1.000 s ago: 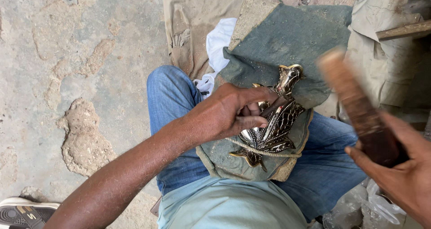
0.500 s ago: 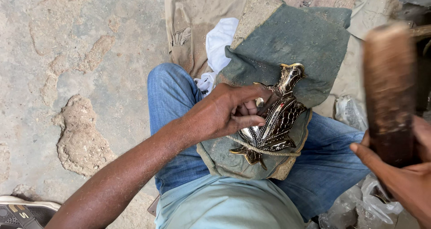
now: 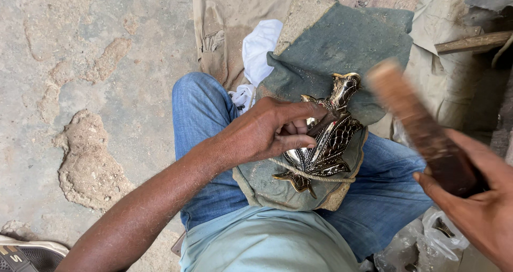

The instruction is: The person sits cross-legged and uses a hammer and chisel to emboss a decorative pattern onto a metal object resting on a cloth-covered block on their lap. They repeatedly strike the chisel along the edges and surface of the object.

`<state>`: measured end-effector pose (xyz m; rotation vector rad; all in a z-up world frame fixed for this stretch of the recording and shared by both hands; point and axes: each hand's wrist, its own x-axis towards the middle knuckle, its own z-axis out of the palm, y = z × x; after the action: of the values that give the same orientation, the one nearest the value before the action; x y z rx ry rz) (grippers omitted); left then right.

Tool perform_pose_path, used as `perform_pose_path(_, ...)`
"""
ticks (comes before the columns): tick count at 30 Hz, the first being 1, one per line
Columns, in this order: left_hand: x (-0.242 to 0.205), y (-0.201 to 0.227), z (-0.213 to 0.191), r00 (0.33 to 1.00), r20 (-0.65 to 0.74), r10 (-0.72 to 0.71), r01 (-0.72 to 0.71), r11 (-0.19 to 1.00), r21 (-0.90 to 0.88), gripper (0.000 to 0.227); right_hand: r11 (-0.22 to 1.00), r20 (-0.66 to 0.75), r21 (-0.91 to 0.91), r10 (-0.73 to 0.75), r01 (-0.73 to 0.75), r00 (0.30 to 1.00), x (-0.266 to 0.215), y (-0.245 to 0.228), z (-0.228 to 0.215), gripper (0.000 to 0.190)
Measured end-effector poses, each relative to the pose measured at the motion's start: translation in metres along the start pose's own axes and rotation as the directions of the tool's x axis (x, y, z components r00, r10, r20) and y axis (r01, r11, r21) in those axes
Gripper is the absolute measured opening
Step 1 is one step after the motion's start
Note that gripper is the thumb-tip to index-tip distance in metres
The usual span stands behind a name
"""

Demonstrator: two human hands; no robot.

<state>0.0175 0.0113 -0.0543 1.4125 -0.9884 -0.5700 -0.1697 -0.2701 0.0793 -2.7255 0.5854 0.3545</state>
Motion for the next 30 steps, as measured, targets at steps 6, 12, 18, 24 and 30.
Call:
perform_pose_path(6,0.002,0.002,-0.001,1.0,0.021,-0.018,0.018,1.0,0.018,0.051,0.988,-0.04,0.035,-0.152,0.153,0.988,0.003,0.003,0.0,0.051)
perform_pose_path(12,0.002,0.002,-0.002,1.0,0.023,0.004,-0.005,0.999,0.033,0.052,0.988,-0.039,-0.011,-0.156,0.156,0.987,0.006,-0.008,0.001,0.058)
perform_pose_path(18,0.001,-0.001,-0.001,1.0,0.011,0.024,-0.025,0.999,0.042,0.055,0.992,-0.068,-0.036,-0.12,0.117,0.99,0.004,-0.014,-0.001,0.048)
perform_pose_path(24,0.001,0.002,-0.003,1.0,0.022,0.016,-0.017,0.999,0.036,0.054,0.987,-0.02,-0.08,-0.139,0.137,0.99,0.007,-0.015,-0.005,0.041)
perform_pose_path(30,0.0,0.0,-0.003,1.0,0.012,0.018,-0.019,1.0,0.023,0.052,0.988,-0.036,-0.047,-0.151,0.149,0.988,0.005,-0.003,-0.002,0.045)
